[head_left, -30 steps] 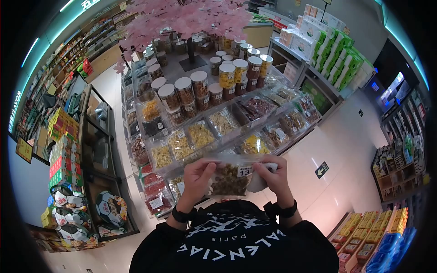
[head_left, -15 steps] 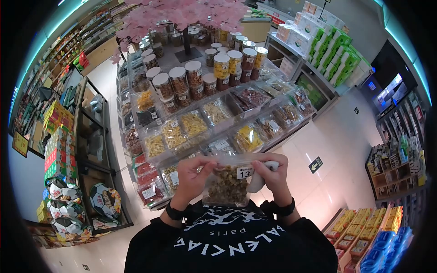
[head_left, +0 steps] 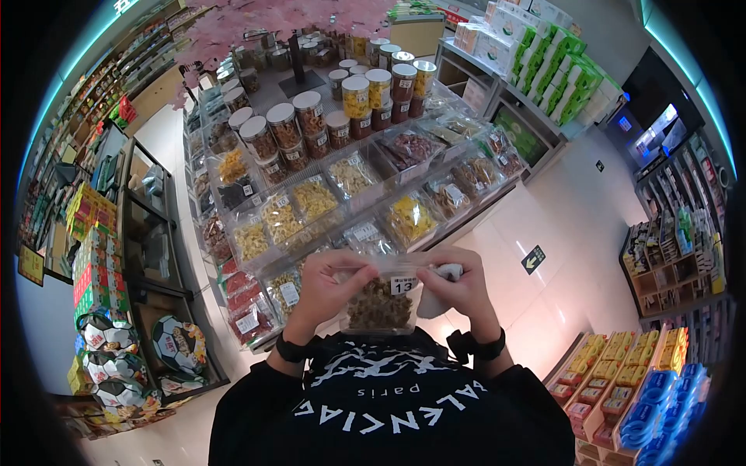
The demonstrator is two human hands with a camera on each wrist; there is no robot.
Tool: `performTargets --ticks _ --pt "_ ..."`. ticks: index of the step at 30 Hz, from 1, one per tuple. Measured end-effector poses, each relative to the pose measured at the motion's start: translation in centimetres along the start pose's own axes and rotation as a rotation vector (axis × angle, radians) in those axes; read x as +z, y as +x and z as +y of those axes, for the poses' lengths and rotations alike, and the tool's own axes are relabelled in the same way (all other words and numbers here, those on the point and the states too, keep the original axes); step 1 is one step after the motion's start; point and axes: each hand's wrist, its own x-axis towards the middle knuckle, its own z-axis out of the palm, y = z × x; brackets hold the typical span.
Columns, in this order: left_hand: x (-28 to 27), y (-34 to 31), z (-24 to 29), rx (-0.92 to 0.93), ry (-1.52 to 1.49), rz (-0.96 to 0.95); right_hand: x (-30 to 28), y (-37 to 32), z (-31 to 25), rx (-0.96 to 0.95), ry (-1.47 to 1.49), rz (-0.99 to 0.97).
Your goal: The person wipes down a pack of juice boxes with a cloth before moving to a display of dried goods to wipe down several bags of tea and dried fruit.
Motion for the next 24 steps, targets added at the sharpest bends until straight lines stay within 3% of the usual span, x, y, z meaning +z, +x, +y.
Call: performTargets --ticks 4,6,7,9,11,18,24 --pt "0.7 0.2 0.7 0.076 0.152 0.025 0.1 0.7 -2.1 -0.177 -0.264 0.094" --pt "0.9 0.3 0.0 0.287 0.352 0.029 0.5 0.7 -2.1 -0.241 -0.389 0.065" --pt "0.9 0.4 0.1 0.285 0.353 0.027 0.7 0.7 -2.1 -0.307 -0.516 0.035" --pt "0.8 0.7 0.1 0.466 0.471 -0.052 1.2 0.7 -1.7 -0.298 -0.544 0.021" --pt "0.7 0.6 0.0 0.478 0.483 -0.070 1.3 0.8 -1.3 -0.242 -0.619 -0.080" --pt "0.8 0.1 -0.3 0.365 0.511 -0.095 3.2 0.6 0.5 -0.294 -0.592 -0.047" --pt "-0.2 0.2 -1.8 0.372 0.500 -0.074 4.3 0.9 0.8 -0.272 -0.561 -0.026"
